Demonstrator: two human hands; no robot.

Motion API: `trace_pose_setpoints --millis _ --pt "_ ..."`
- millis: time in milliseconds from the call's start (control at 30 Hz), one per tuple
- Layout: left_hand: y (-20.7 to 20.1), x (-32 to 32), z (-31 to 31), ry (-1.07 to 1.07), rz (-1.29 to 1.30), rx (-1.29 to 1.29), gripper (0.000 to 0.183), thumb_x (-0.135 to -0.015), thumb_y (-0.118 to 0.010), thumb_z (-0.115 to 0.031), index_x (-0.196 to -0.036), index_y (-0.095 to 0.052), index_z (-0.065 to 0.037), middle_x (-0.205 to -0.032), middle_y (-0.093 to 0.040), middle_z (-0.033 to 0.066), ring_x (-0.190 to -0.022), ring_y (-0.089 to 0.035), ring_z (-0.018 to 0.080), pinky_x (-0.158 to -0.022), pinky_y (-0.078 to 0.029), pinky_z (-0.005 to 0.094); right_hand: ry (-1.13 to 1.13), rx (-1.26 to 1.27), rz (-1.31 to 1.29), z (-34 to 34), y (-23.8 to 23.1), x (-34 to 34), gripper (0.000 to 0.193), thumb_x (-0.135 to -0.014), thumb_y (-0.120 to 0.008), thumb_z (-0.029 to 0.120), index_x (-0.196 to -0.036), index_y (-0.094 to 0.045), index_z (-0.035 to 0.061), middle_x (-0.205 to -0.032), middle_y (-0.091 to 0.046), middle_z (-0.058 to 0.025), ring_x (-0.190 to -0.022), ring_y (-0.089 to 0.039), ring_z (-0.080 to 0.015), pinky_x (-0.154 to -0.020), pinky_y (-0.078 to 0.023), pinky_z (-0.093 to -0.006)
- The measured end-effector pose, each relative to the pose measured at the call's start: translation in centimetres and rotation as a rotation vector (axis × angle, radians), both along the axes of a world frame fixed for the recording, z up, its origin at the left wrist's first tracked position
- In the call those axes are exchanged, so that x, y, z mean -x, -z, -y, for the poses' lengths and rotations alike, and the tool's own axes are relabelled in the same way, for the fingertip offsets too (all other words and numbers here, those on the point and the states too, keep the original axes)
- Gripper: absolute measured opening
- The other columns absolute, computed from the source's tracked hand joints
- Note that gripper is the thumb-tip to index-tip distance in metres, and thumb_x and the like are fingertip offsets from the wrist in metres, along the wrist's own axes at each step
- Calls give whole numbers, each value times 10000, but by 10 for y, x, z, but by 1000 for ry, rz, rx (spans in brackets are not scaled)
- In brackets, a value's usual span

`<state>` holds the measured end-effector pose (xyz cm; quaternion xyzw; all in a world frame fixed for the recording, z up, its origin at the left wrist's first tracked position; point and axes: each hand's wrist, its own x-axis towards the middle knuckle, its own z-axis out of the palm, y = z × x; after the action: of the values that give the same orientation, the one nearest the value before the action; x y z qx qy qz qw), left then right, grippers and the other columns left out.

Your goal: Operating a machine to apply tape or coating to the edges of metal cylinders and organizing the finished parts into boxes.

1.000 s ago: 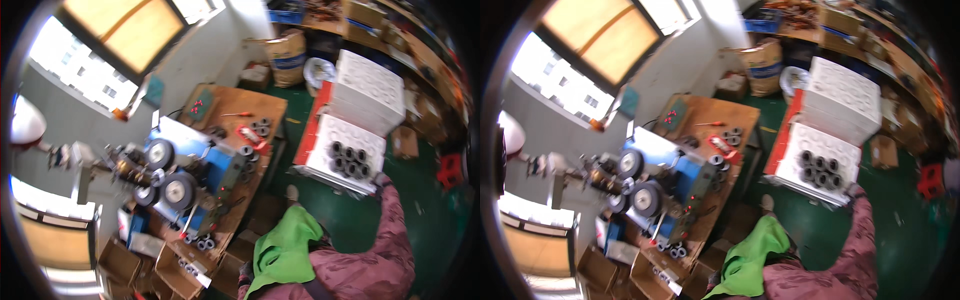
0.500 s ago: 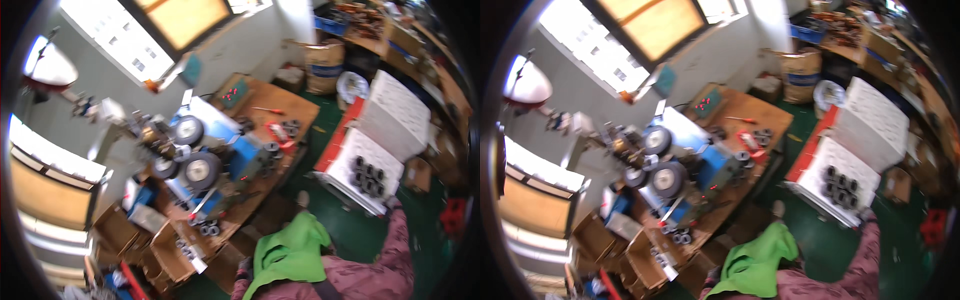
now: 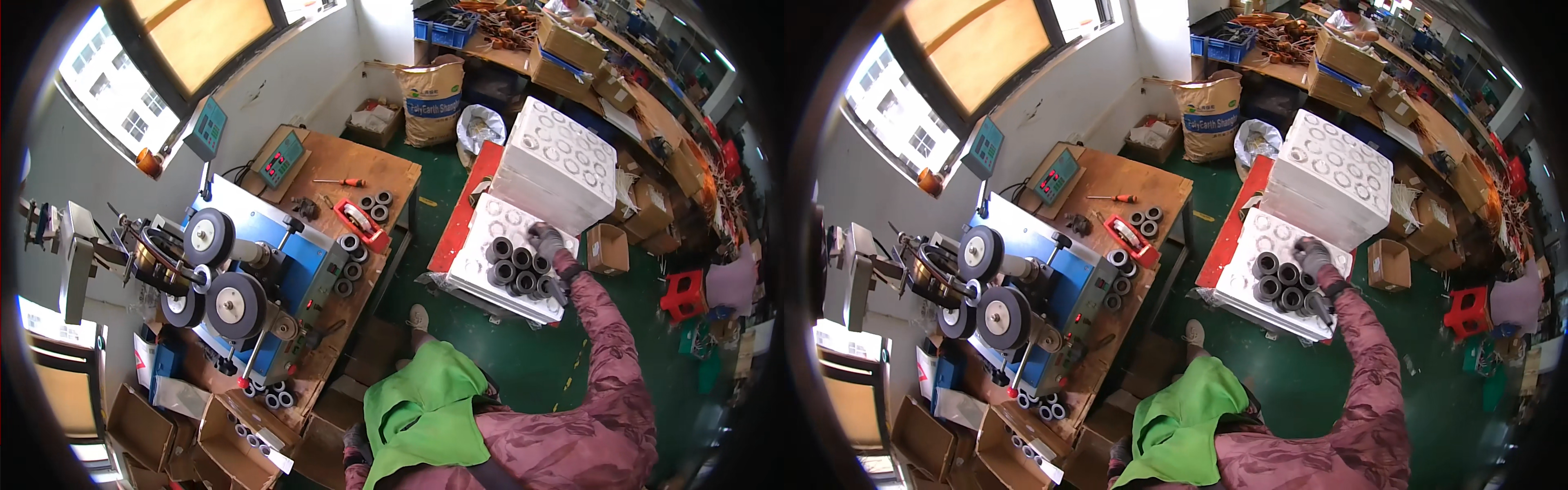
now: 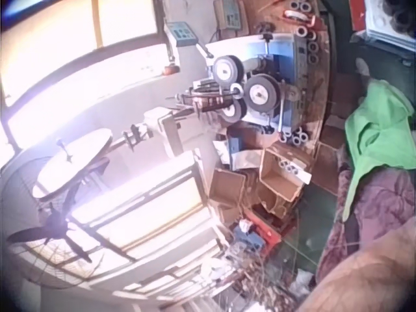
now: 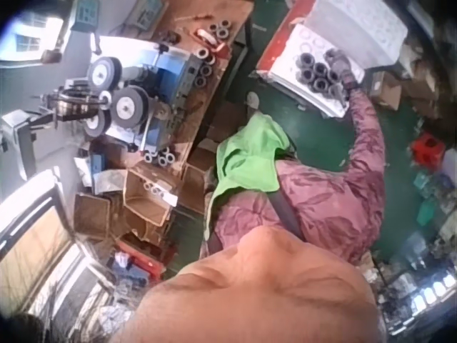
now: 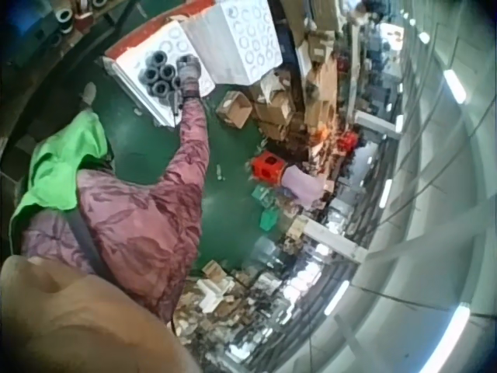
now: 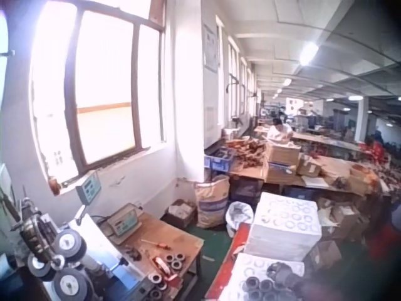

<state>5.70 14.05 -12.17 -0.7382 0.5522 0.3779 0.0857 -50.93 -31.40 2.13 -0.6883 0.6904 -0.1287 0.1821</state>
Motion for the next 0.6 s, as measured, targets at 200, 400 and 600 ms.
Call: trace_pose_setpoints --millis 200,400,600 --pt "11 -3 -10 -623 -427 117 194 -691 -593 -228 -843 -648 -122 -814 -649 73 -767 -614 220 -676 -480 340 -14 -398 -328 26 -19 -109 629 -699 -604 509 -1149 -498 84 -1135 -541 -145 -1065 -502 -295 -897 -390 -390" --pt "50 -4 -48 -955 -543 95 158 -707 -573 -181 -827 -629 -94 -728 -613 65 -699 -585 175 -628 -472 318 -43 -640 -396 48 12 -96 540 -668 -653 457 -1044 -590 75 -1010 -603 -148 -933 -579 -278 -813 -438 -364" --pt "92 -15 -72 -601 -269 127 194 -726 -551 -194 -853 -629 -70 -748 -618 75 -658 -580 195 -583 -478 339 -69 -677 -440 52 6 -108 473 -664 -658 438 -948 -636 60 -905 -636 -131 -839 -609 -270 -746 -461 -365"
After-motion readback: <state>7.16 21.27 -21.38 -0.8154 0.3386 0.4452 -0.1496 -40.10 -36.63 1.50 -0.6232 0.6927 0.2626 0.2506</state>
